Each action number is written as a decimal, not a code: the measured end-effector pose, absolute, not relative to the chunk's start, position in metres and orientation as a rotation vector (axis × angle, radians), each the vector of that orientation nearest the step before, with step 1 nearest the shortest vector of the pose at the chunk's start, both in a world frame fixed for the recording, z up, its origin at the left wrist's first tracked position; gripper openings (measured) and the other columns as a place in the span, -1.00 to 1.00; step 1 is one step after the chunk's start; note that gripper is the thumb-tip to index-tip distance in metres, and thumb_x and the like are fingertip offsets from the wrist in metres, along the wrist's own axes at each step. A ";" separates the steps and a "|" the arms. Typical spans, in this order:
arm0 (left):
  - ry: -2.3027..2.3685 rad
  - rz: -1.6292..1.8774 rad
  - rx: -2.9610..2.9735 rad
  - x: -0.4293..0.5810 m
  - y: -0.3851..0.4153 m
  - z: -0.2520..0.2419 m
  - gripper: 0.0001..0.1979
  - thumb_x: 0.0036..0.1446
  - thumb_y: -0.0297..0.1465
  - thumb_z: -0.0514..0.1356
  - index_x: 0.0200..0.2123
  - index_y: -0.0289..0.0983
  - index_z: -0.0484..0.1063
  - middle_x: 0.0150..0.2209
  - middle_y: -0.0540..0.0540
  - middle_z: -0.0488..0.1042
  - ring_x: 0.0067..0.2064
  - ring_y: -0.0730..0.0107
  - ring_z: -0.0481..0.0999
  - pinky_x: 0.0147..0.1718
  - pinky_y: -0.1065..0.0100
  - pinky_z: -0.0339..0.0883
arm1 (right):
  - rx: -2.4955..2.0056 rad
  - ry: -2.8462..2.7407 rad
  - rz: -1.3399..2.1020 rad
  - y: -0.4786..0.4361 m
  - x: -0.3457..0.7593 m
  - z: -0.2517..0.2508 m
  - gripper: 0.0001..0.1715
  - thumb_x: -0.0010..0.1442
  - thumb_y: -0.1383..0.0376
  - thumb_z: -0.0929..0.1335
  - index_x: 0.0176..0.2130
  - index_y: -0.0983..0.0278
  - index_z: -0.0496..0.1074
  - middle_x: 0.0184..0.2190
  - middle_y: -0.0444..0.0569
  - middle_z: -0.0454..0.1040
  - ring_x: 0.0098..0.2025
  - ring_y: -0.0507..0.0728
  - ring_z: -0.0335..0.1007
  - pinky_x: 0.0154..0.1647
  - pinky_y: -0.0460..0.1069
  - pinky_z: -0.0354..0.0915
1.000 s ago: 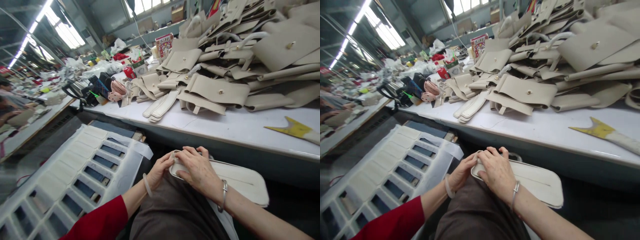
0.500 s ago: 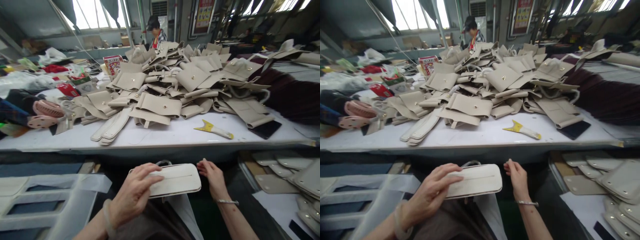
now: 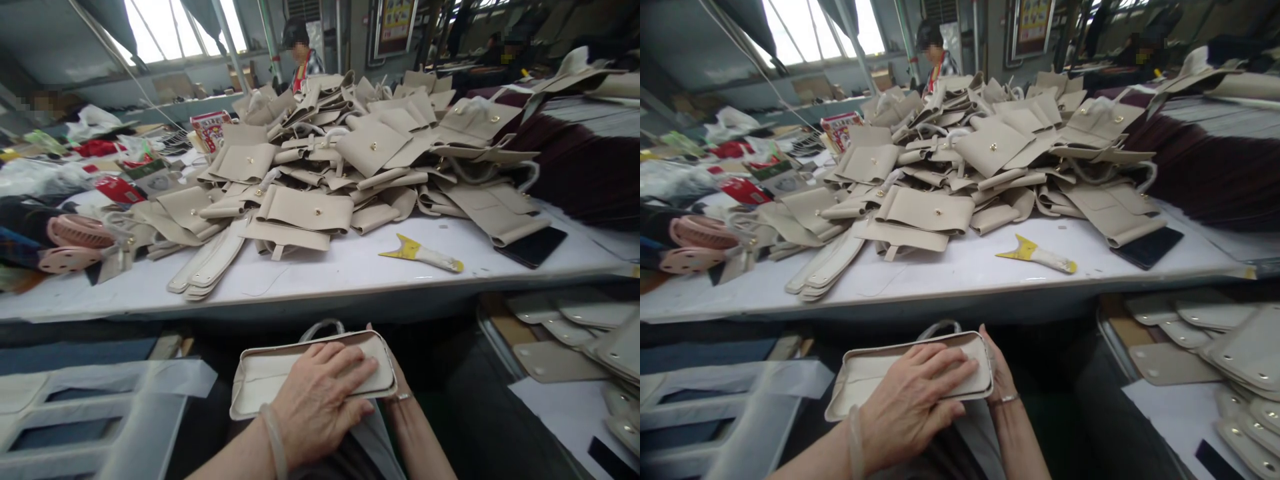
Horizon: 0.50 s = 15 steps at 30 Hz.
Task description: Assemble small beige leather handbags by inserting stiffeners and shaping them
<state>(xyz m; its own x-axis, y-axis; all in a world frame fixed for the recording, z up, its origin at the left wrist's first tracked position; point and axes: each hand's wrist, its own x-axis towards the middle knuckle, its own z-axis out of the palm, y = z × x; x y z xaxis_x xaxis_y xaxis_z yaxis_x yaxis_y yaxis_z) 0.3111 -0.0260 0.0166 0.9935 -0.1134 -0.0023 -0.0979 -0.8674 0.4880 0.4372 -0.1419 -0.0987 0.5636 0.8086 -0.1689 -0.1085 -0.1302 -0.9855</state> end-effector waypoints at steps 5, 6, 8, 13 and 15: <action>-0.134 -0.094 2.675 0.321 -0.031 0.020 -0.56 0.30 -0.08 0.05 0.18 -0.08 0.26 0.11 -0.01 0.39 0.06 0.17 0.31 0.06 0.09 0.14 | -1.439 -0.605 0.964 -0.148 0.433 -0.095 0.05 0.34 -0.06 -0.26 -0.09 0.38 0.51 -0.20 0.15 0.57 -0.04 0.20 0.51 -0.15 0.07 0.41; -0.134 -0.105 2.690 0.323 -0.032 0.021 -0.56 0.30 -0.07 0.05 0.17 -0.08 0.27 0.10 -0.02 0.39 0.04 0.16 0.31 0.03 0.08 0.16 | -1.453 -0.614 0.947 -0.149 0.431 -0.094 0.04 0.35 -0.04 -0.27 -0.07 0.37 0.50 -0.18 0.14 0.56 -0.01 0.18 0.49 -0.13 0.07 0.40; -0.140 -0.123 2.714 0.326 -0.033 0.022 -0.57 0.30 -0.06 0.04 0.15 -0.09 0.28 0.06 -0.02 0.40 0.02 0.16 0.32 -0.02 0.08 0.17 | -1.503 -0.666 0.900 -0.151 0.430 -0.091 0.02 0.36 0.03 -0.28 -0.06 0.38 0.49 -0.21 0.12 0.56 -0.01 0.17 0.49 -0.14 0.05 0.40; -0.154 -0.126 2.736 0.329 -0.034 0.022 -0.60 0.29 -0.07 0.05 0.09 -0.13 0.31 0.03 -0.05 0.40 0.00 0.17 0.31 -0.01 0.12 0.17 | -1.658 -0.889 0.740 -0.150 0.432 -0.093 -0.20 0.44 0.26 -0.18 -0.03 0.39 0.48 -0.23 0.05 0.57 -0.10 0.08 0.52 -0.20 -0.01 0.40; -0.177 -0.129 2.751 0.330 -0.034 0.023 -0.61 0.30 -0.07 0.04 0.06 -0.15 0.32 0.00 -0.05 0.40 -0.02 0.18 0.32 -0.04 0.13 0.18 | -1.748 -0.990 0.626 -0.147 0.433 -0.097 -0.31 0.44 0.35 -0.10 -0.03 0.36 0.49 -0.27 0.00 0.57 -0.16 0.05 0.54 -0.22 -0.04 0.39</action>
